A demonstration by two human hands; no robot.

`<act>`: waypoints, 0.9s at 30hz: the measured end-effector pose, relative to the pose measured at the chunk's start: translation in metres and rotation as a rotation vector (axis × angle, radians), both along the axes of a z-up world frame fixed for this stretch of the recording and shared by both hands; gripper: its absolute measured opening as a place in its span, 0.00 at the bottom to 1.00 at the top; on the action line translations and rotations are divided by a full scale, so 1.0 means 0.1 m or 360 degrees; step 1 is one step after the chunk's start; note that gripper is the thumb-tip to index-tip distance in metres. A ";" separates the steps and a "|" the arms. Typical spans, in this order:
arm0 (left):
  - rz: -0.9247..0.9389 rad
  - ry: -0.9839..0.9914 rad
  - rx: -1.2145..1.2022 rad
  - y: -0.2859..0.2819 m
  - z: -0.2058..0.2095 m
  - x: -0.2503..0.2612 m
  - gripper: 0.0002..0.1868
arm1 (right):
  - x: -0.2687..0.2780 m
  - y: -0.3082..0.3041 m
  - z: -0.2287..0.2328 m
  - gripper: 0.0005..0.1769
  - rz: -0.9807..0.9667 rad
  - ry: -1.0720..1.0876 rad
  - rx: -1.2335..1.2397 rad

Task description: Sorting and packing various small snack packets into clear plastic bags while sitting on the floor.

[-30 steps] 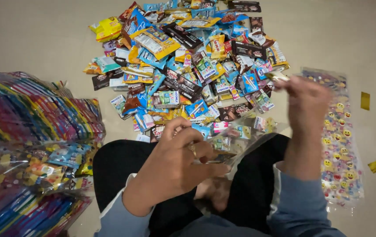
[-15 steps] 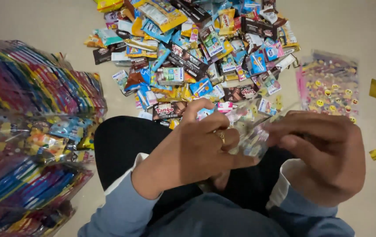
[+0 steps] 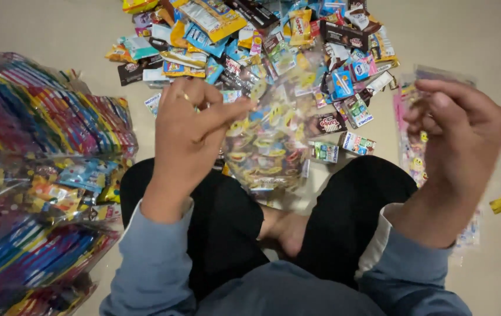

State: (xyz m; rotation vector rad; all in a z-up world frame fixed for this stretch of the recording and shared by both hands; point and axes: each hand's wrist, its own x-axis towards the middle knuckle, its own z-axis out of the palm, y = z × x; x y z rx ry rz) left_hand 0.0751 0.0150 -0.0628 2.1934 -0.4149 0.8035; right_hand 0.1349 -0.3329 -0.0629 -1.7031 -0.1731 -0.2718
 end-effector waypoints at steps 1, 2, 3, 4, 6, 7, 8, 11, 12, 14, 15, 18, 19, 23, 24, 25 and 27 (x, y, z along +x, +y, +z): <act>-0.0030 0.0007 0.0064 0.01 0.01 0.01 0.18 | 0.13 0.03 -0.04 0.15 0.0003 0.0139 0.0088; -0.0060 0.0014 0.0129 0.01 0.03 0.02 0.19 | 0.28 0.05 -0.08 0.12 0.0005 0.0277 0.0179; -0.0067 0.0006 0.0129 -0.02 0.06 0.00 0.19 | 0.49 0.04 -0.23 0.12 -0.0003 0.0269 0.0181; -0.0128 0.0024 0.0140 -0.06 0.10 -0.02 0.19 | 0.71 0.03 -0.38 0.12 -0.0013 0.0343 0.0219; -0.0191 0.0034 0.0155 -0.11 0.15 -0.02 0.20 | 1.18 0.06 -0.73 0.12 -0.0025 0.0408 0.0261; -0.0181 -0.0037 0.0132 -0.13 0.17 0.00 0.09 | 1.43 0.10 -0.93 0.12 -0.0078 0.0488 0.0211; -0.0170 -0.0107 0.0109 -0.15 0.19 0.02 0.22 | 1.68 0.14 -1.13 0.12 -0.0131 0.0569 0.0161; -0.0169 -0.0001 0.0104 -0.08 0.07 0.09 0.10 | 2.42 0.22 -2.13 0.14 -0.0079 0.0702 -0.0130; -0.0167 -0.0013 0.0108 -0.07 0.04 0.13 0.10 | 2.61 0.29 -2.46 0.14 -0.0078 0.0690 -0.0127; -0.0145 -0.0104 0.0147 -0.07 -0.02 0.23 0.06 | 3.04 0.41 -3.10 0.16 0.0039 0.0720 -0.0110; -0.0143 -0.0120 0.0150 -0.07 -0.03 0.27 0.06 | 3.08 0.57 -2.99 0.16 0.0040 0.0704 -0.0107; -0.0234 -0.0203 0.0099 -0.05 -0.08 0.36 0.11 | 3.25 0.93 -2.80 0.21 0.0110 0.0426 -0.0537; -0.0355 -0.0223 0.0169 -0.03 -0.10 0.36 0.08 | 3.35 1.01 -2.83 0.21 0.0173 0.0392 -0.0725; -0.0885 0.0312 -0.0217 -0.02 -0.21 0.31 0.13 | 3.40 1.21 -2.58 0.28 0.0349 0.0787 -0.0710; -0.0890 0.0313 -0.0217 -0.01 -0.18 0.35 0.13 | 3.41 1.18 -2.66 0.28 0.0344 0.0788 -0.0709; -0.1038 0.0329 -0.0158 -0.01 -0.15 0.39 0.07 | 3.42 1.14 -2.73 0.19 0.0137 0.0749 -0.0595; -0.1184 0.0347 -0.0104 -0.04 -0.15 0.42 0.08 | 3.31 1.03 -2.66 0.13 -0.0068 0.0711 -0.0486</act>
